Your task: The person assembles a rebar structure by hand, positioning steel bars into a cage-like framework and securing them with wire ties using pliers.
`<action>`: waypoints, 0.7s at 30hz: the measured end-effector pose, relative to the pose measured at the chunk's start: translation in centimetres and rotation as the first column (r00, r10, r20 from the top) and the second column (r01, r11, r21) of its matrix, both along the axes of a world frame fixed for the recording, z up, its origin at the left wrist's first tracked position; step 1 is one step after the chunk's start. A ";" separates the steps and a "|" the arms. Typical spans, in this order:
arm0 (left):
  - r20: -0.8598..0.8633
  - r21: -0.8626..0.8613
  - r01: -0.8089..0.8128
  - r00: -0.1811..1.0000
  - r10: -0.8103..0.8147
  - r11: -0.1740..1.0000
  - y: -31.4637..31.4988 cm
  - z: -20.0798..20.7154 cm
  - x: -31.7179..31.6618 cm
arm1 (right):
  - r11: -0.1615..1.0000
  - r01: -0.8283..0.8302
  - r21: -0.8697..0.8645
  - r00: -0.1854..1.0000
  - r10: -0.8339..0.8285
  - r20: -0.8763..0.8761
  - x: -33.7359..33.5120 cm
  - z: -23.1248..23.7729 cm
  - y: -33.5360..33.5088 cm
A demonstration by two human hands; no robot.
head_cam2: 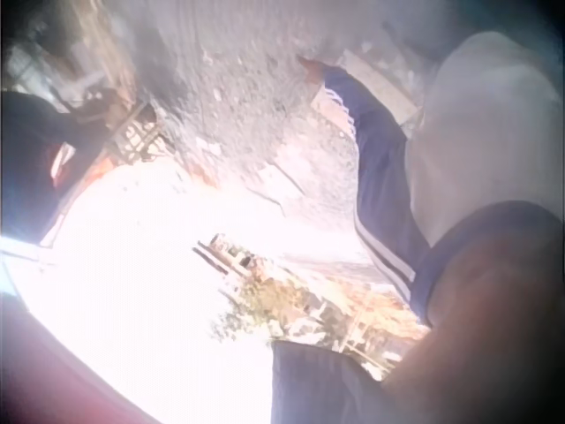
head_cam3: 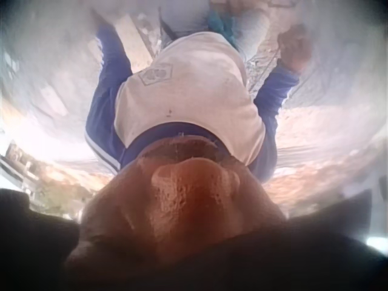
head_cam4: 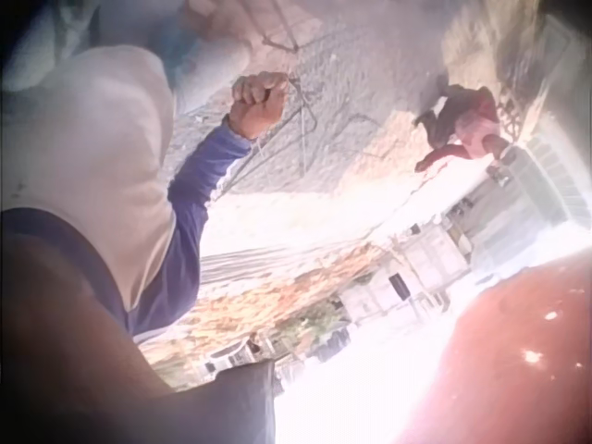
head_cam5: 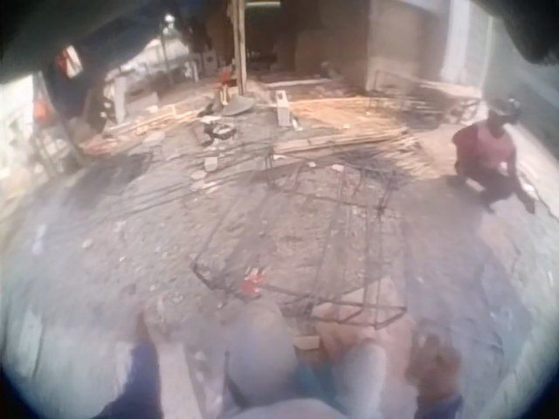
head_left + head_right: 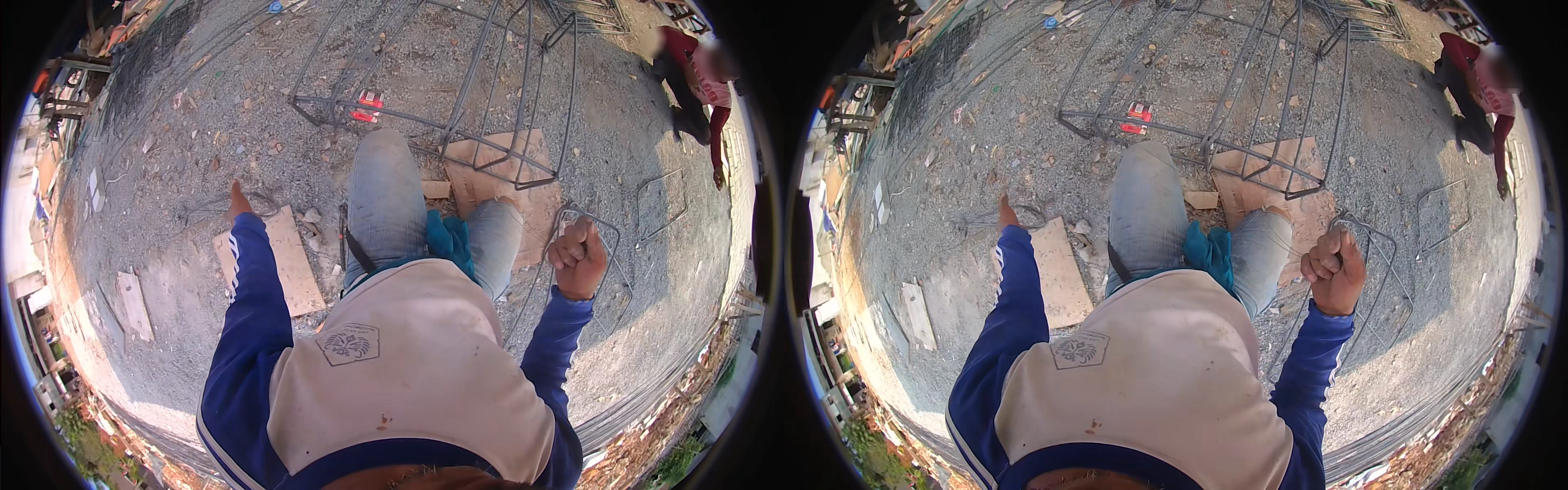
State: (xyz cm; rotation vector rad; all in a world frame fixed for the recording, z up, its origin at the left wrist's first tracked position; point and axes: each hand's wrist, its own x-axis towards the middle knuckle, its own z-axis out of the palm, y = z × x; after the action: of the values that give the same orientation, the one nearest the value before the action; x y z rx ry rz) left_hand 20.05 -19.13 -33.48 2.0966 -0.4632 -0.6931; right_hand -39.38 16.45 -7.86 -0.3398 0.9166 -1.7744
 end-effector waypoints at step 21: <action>-0.471 -0.847 0.326 -0.091 -0.878 0.421 14.4 27.9 -39.7 | 0.885 -0.057 0.463 0.166 0.466 -0.869 11.2 -2.8 -8.0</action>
State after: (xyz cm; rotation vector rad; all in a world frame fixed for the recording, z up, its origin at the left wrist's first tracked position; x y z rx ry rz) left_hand -19.61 -4.69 -5.53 0.4392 -0.8571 -1.9957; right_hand -28.14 8.42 -10.67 -1.4487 1.8816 -0.8179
